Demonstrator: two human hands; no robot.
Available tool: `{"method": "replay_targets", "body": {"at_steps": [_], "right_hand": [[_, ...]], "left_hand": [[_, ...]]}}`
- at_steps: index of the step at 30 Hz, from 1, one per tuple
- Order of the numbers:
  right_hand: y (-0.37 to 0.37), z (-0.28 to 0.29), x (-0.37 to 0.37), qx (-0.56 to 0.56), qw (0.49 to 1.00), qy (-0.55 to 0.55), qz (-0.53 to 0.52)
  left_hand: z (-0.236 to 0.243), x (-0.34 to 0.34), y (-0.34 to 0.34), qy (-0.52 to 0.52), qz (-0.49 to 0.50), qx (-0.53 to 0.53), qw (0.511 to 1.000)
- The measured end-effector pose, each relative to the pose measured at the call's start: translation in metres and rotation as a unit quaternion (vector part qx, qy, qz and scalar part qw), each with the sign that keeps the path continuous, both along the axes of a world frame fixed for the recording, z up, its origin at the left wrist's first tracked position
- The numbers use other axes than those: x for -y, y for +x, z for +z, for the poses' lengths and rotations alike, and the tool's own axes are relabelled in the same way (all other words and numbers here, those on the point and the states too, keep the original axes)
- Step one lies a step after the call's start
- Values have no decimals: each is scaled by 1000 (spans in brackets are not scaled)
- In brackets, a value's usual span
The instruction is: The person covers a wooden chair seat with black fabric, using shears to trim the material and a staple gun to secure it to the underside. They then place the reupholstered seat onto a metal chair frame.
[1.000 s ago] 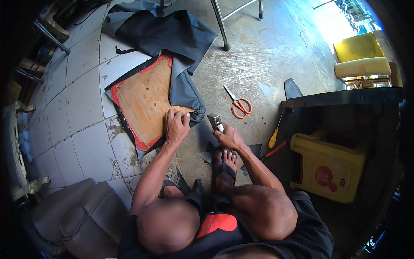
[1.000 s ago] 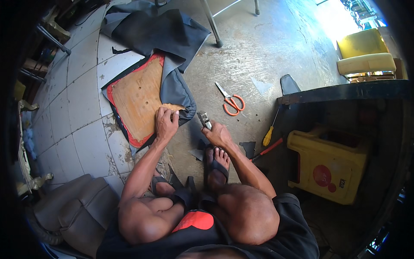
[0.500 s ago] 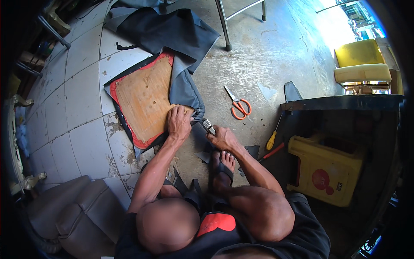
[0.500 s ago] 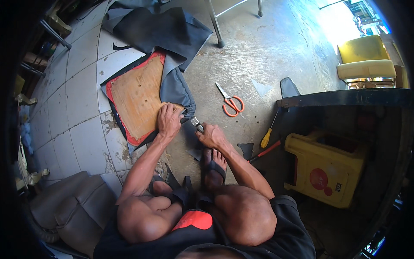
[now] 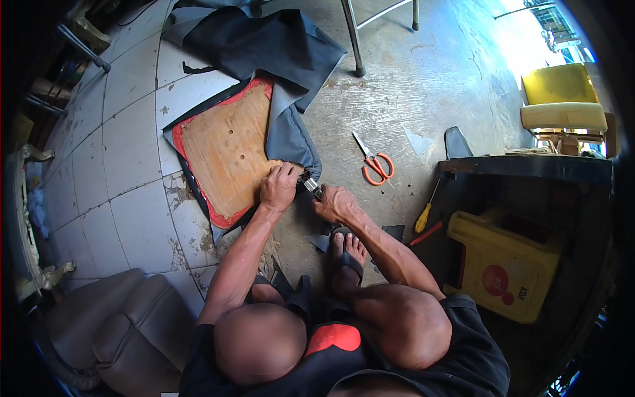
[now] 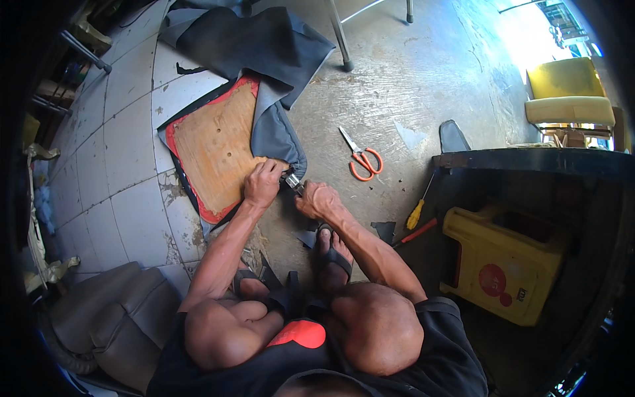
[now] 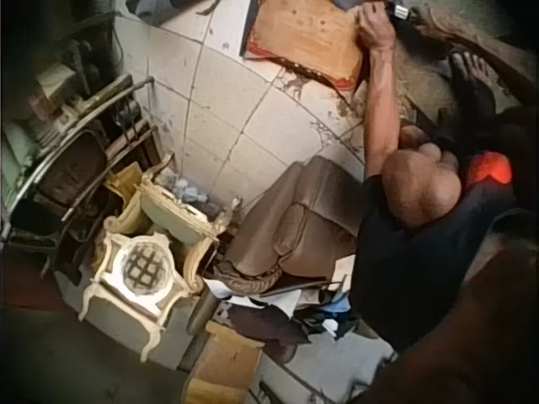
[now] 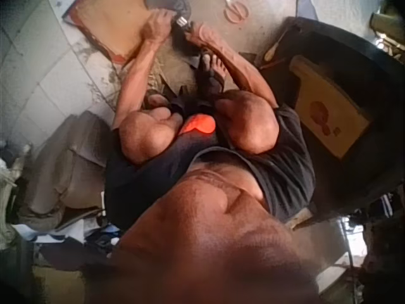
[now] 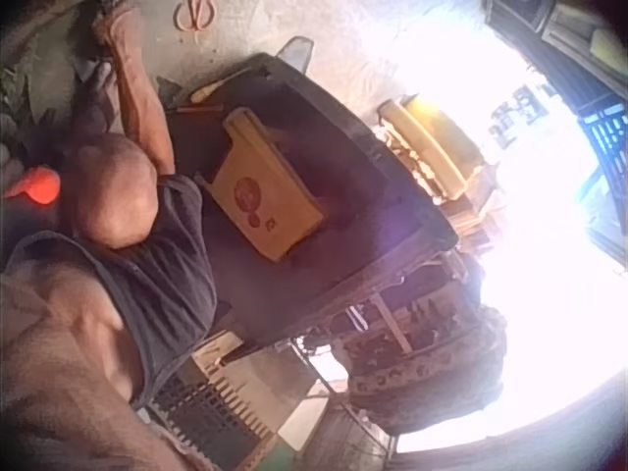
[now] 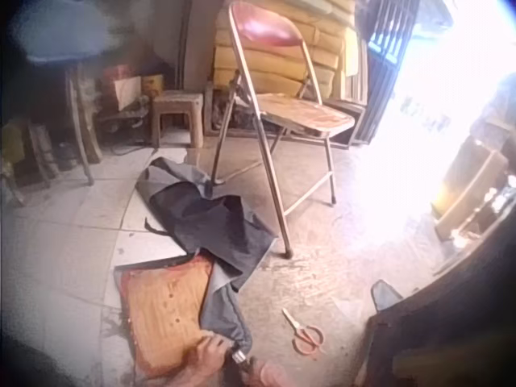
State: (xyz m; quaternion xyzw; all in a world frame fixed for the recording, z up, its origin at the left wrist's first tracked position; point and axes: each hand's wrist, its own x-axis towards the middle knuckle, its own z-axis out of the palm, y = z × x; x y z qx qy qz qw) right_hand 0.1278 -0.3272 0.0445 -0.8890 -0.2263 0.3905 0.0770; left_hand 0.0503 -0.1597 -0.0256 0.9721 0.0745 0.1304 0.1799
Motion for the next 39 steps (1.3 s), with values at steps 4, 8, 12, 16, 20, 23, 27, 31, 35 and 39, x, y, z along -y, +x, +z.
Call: {"method": "replay_targets", "body": {"at_steps": [4,8,12,16,20,23,27,31,35,39], "right_hand": [[5,5,-8,11,999,24,-34],[10,12,-20,-22,999,-34,-25],[25,0,10,-55,998,7,34],[11,5,23,-39,998,19,34],[2,6,6,-35,999,3,39],[-1,15,-6,-30,999,-25,-7],[-3,8,-8,-18,999,-39,-12],[12,-10,6,-19,1000,5,13],[21,9,9,-64,997,-10,35],[17,5,-2,16,998,-21,60]], "left_hand": [[11,-3,10,19,-11,-28,999],[5,-6,1,15,-11,1,1000],[3,-3,7,25,-8,11,1000],[3,-5,5,2,0,18,1000],[2,-4,1,-4,-5,25,1000],[5,-2,-2,-1,-4,2,1000],[9,-1,1,-33,4,-18,999],[14,-3,4,-48,-4,-3,999],[11,-10,6,-40,4,-19,999],[9,-8,6,-31,11,7,999]]}}
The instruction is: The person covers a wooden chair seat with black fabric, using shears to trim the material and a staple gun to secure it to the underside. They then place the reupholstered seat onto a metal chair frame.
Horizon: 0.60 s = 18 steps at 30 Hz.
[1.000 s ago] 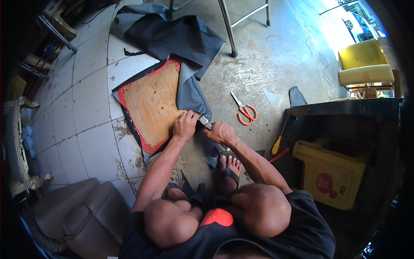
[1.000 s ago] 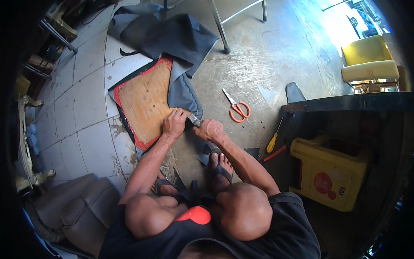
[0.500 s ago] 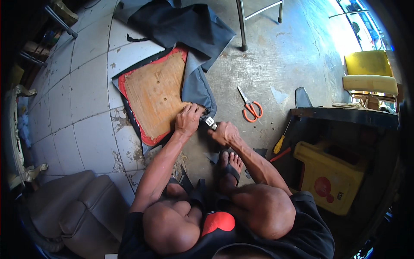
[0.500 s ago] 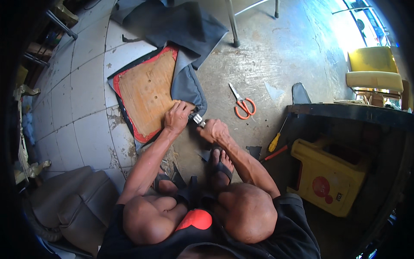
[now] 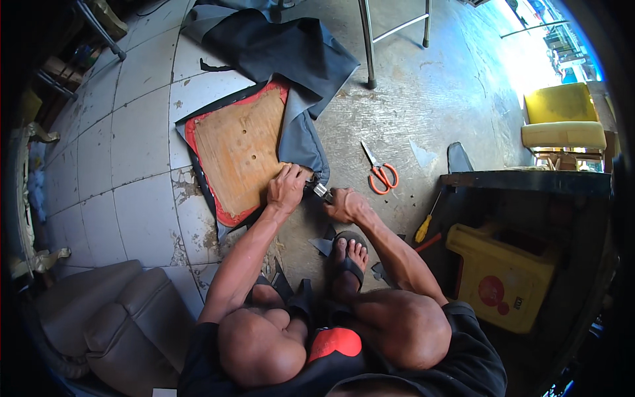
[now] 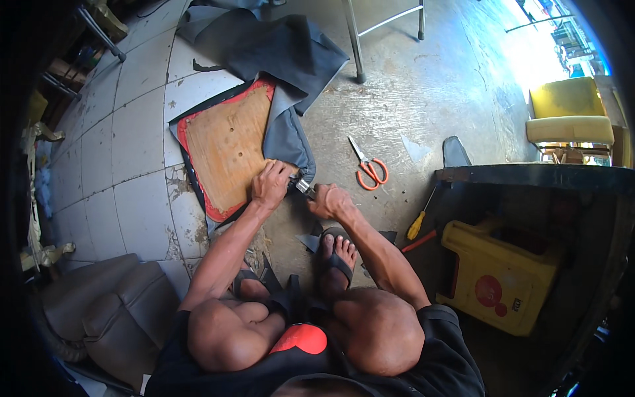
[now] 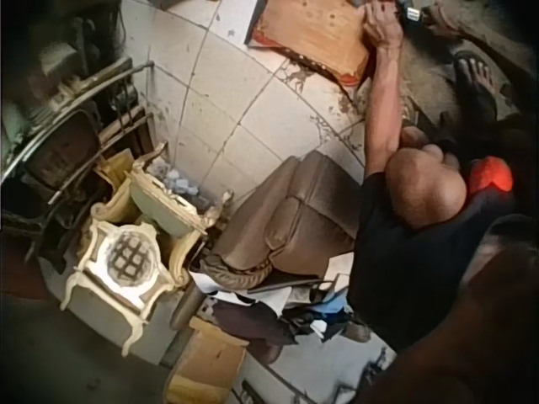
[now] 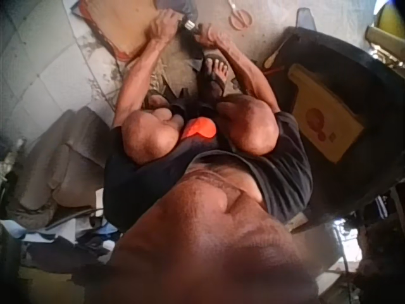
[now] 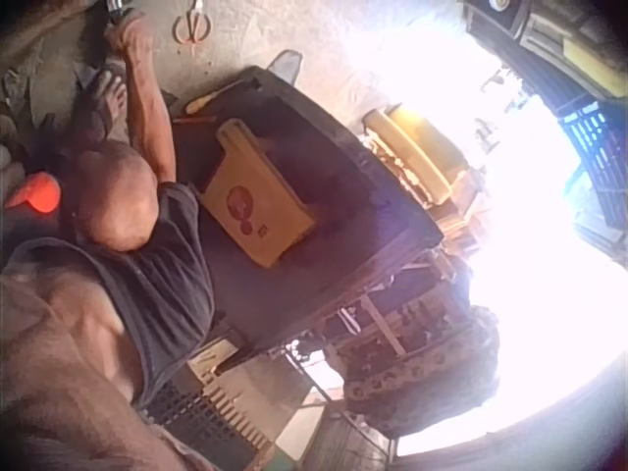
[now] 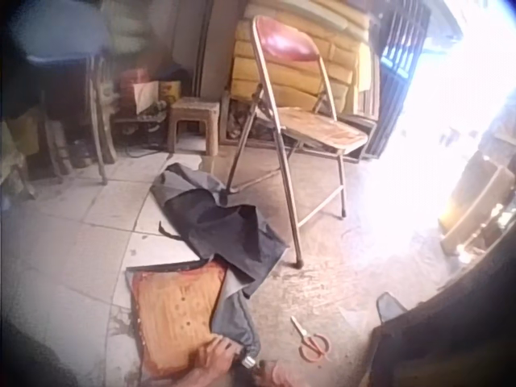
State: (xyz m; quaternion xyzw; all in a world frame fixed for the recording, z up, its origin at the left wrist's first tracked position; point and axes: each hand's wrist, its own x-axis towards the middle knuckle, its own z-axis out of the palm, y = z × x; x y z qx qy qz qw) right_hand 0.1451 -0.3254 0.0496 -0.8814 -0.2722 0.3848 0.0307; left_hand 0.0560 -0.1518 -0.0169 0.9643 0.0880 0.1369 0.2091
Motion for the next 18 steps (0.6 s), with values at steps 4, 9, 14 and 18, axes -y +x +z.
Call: {"method": "replay_targets", "body": {"at_steps": [4,9,14,18], "right_hand": [[-9,-3,2,-13,1000,21,-9],[6,-6,15,-14,999,25,39],[-2,-9,67,42,996,77,-3],[-10,-39,113,161,982,50,-83]], "left_hand": [[1,6,-9,-8,-11,-11,1000],[10,-2,-1,-17,-14,-21,1000],[26,-5,-10,-107,-25,-40,993],[49,0,-35,-172,-77,-47,981]]}}
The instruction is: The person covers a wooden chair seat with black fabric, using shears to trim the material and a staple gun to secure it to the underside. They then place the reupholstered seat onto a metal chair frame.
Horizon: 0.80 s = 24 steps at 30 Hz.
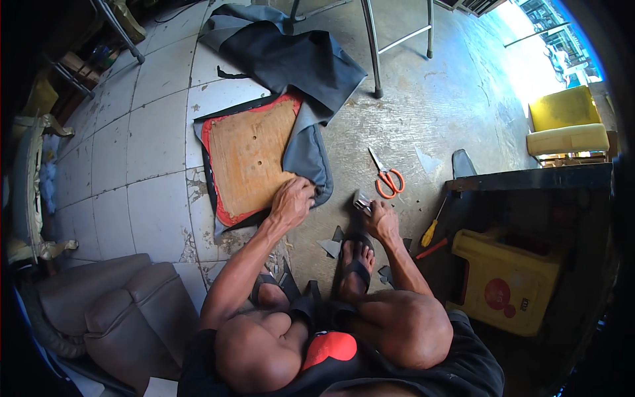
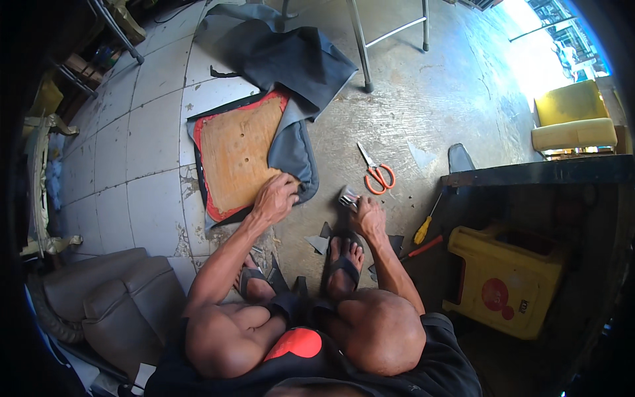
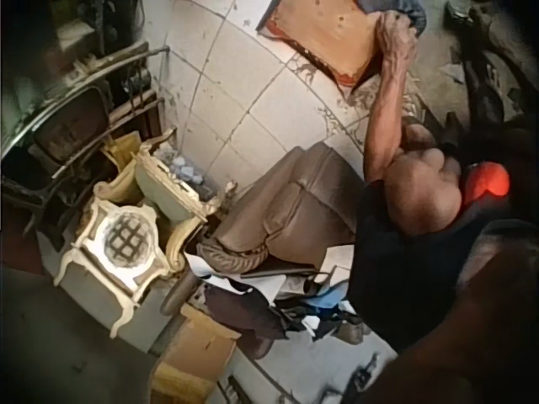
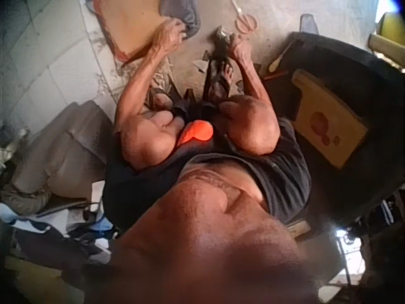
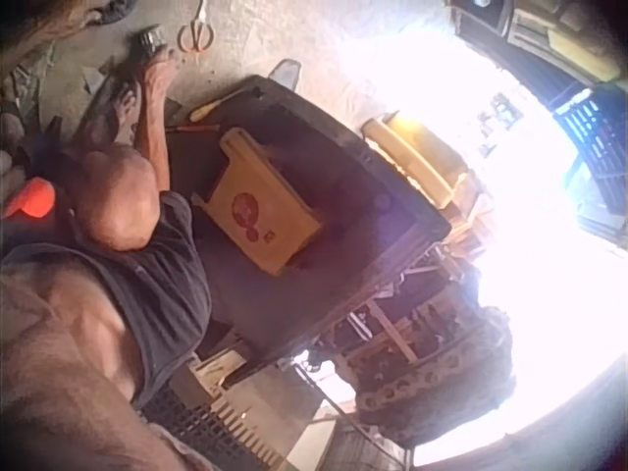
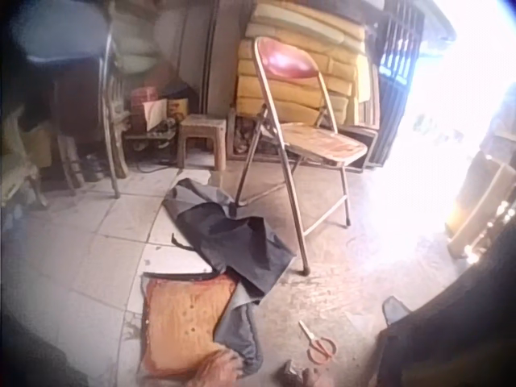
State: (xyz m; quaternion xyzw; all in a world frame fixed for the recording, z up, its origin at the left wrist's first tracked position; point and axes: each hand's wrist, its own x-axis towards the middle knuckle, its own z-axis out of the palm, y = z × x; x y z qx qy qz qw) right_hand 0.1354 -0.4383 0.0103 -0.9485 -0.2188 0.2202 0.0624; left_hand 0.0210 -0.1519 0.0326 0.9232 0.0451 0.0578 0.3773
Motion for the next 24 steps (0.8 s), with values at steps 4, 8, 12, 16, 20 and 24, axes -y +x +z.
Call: {"method": "replay_targets", "body": {"at_steps": [4,8,12,16,20,24], "right_hand": [[-9,31,-13,-4,999,-34,-15],[-11,37,-59,41,989,144,17],[6,35,-115,-280,926,231,-101],[-30,38,-184,-343,911,224,-37],[-29,-4,-183,-239,948,209,20],[-2,-6,-134,-384,894,201,-114]], "left_hand": [[38,-41,-92,0,-97,-94,991],[-5,-126,-210,101,-115,-391,908],[69,-81,-145,-11,101,-281,954],[49,-37,-102,122,107,-166,973],[4,-5,-66,151,79,-211,963],[-7,8,-65,127,12,-162,979]]}}
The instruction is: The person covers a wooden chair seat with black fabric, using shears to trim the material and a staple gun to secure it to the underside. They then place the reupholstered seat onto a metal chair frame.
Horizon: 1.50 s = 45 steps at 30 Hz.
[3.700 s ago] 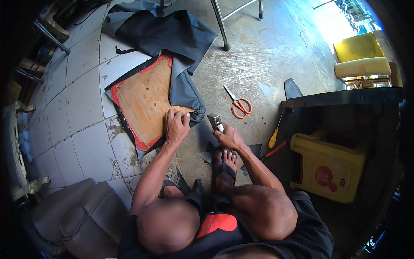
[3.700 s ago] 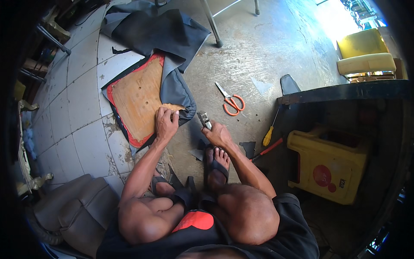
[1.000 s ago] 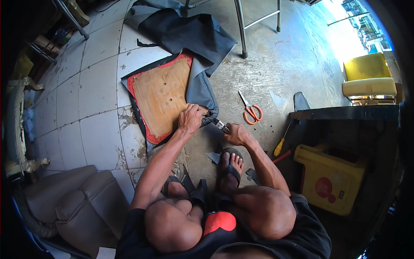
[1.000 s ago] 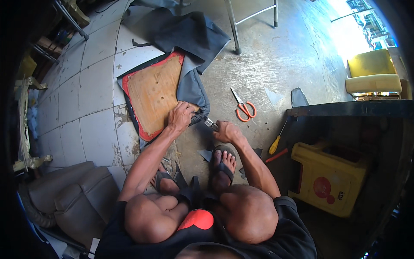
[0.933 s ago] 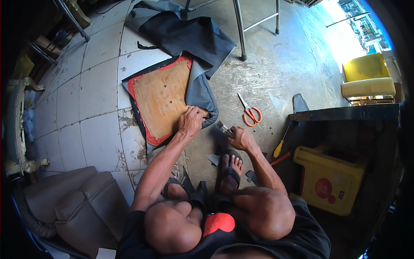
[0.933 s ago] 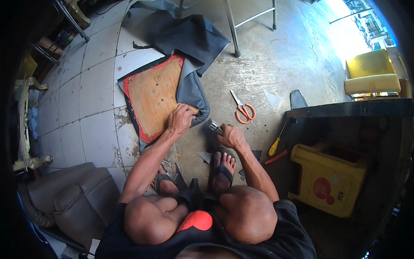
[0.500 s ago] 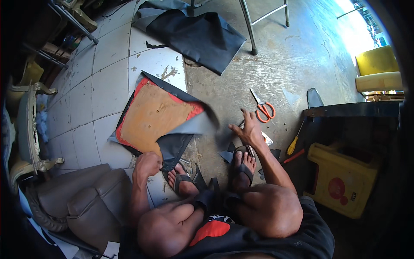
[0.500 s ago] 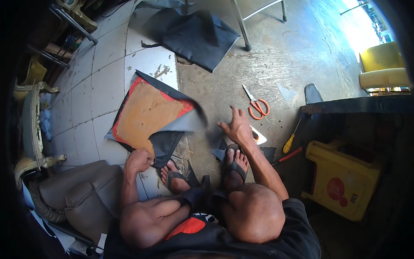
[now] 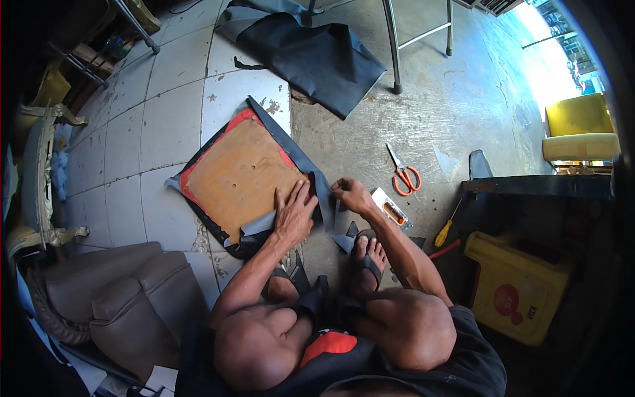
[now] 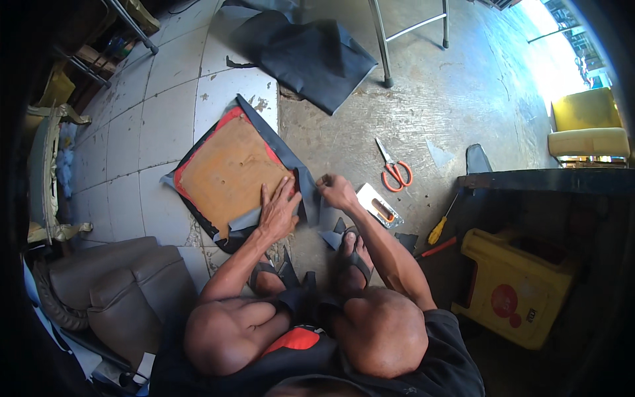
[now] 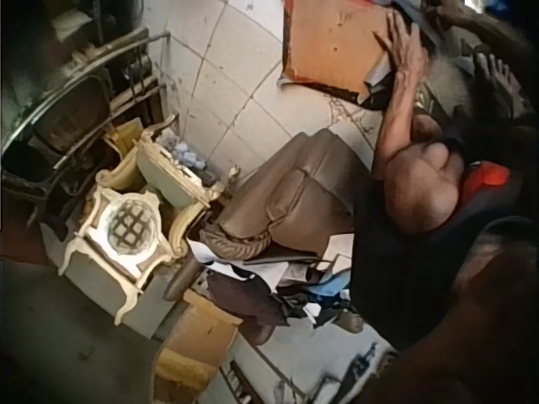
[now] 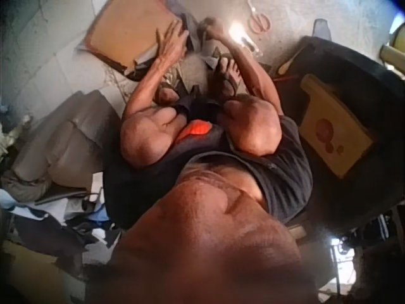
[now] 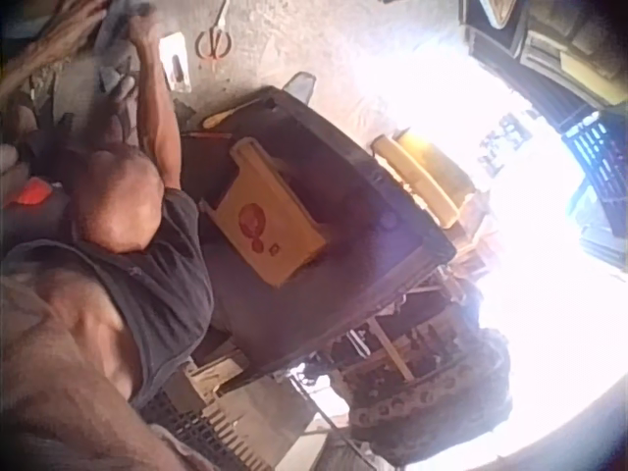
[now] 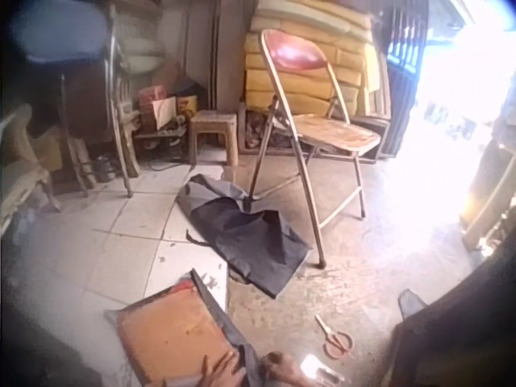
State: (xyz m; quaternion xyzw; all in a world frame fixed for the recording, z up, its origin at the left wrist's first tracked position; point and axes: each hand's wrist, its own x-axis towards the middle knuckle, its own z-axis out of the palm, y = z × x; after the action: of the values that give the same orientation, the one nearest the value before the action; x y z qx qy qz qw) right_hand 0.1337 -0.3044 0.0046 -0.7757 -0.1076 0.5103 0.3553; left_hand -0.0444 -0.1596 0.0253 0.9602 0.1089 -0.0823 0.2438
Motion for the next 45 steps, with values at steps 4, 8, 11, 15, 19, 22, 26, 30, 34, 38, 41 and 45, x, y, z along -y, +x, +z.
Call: {"method": "replay_targets", "body": {"at_steps": [4,8,11,15,19,22,26,30,34,38,41,45], "right_hand": [[-19,15,29,130,991,5,-11],[-44,9,12,234,970,-50,43],[-25,11,15,180,972,-122,89],[1,19,38,134,975,-130,121],[-14,72,19,31,998,-23,57],[-32,57,13,178,966,11,187],[-27,55,52,284,954,33,85],[-25,37,108,347,911,-188,119],[-31,13,126,376,910,-159,66],[-16,42,102,290,939,-130,131],[-10,69,82,198,960,-35,196],[0,50,56,203,915,-61,343]], "left_hand": [[-4,34,4,-4,-62,23,998],[-22,41,-5,49,-93,46,993],[-30,41,-7,84,-102,48,990],[-17,34,2,8,-70,39,997],[-1,51,20,-65,44,34,996],[-28,43,19,-63,59,93,992],[-40,35,15,-26,118,207,971],[-44,27,15,-16,150,190,970],[-39,19,23,-9,108,180,978],[-44,7,18,-25,124,164,978],[-42,9,21,-40,148,167,974],[-49,10,20,-43,149,161,975]]}}
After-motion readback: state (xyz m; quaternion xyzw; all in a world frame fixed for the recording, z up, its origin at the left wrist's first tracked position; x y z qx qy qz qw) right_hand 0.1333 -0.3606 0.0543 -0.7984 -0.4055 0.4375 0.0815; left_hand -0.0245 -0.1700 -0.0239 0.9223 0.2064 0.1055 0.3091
